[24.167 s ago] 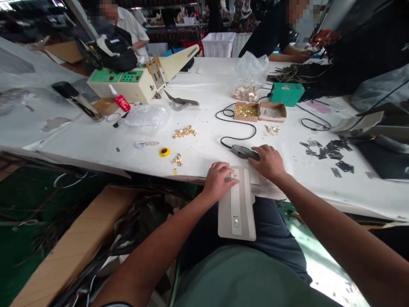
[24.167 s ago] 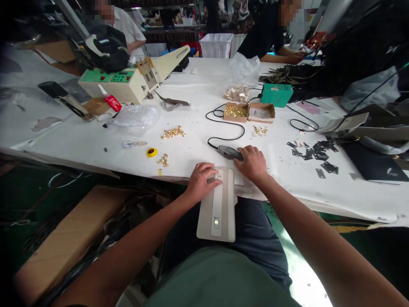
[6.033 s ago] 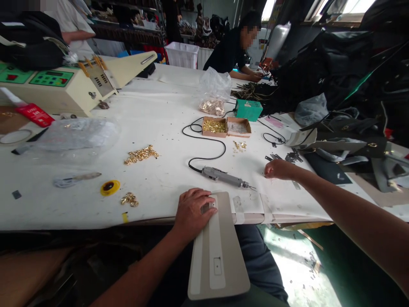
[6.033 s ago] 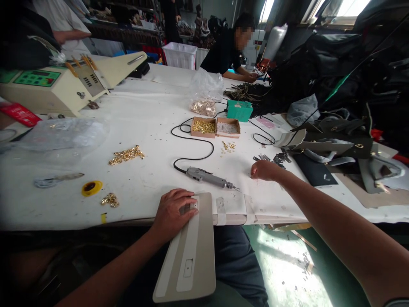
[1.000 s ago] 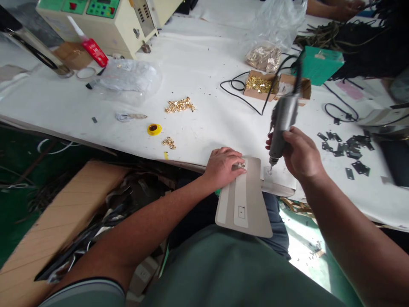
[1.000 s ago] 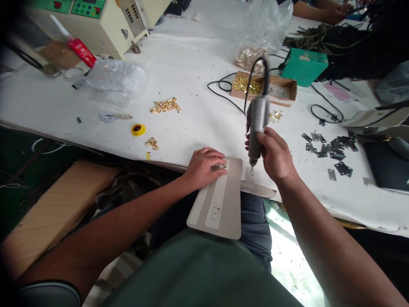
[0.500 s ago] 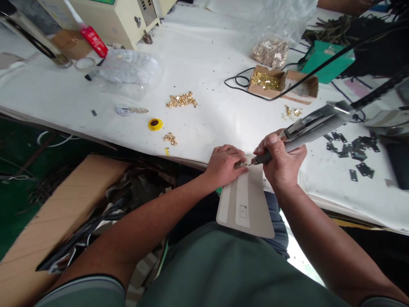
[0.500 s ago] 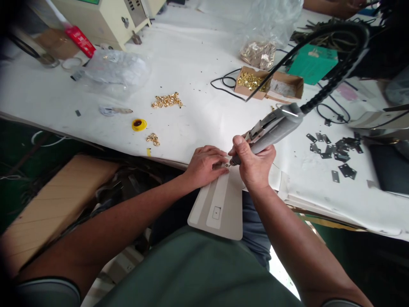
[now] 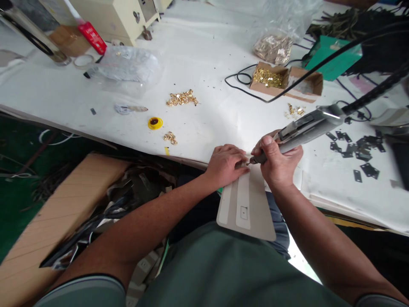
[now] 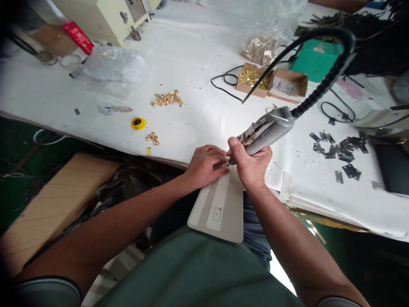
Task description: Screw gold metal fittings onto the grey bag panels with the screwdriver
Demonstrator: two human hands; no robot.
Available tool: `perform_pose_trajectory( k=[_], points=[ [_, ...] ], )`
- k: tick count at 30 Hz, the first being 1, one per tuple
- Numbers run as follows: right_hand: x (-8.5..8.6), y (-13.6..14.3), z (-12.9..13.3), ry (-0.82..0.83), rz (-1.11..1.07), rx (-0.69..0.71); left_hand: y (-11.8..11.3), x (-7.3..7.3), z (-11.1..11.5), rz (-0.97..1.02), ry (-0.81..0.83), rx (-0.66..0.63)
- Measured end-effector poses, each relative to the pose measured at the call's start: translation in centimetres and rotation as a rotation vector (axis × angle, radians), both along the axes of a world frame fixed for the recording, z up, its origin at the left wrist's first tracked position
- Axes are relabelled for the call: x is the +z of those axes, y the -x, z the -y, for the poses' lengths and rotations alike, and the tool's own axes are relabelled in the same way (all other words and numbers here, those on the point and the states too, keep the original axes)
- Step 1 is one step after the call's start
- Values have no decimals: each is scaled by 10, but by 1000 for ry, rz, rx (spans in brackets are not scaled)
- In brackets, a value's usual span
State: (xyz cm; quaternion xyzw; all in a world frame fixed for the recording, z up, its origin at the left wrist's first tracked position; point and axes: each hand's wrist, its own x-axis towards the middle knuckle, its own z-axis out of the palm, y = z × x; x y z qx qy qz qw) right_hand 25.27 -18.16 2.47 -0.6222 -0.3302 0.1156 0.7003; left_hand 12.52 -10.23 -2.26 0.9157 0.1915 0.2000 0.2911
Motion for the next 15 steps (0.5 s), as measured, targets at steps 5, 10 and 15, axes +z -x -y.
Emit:
perform_pose_trajectory(
  k=[5, 10, 15],
  points=[
    [-2, -1, 1, 6, 40, 22, 0, -1, 0, -5, 1, -2],
    [-5, -2, 5, 40, 88, 71, 0, 0, 0, 4, -4, -12],
    [-6, -7, 7, 83, 128, 147, 0, 2, 2, 4, -21, 5]
  ],
)
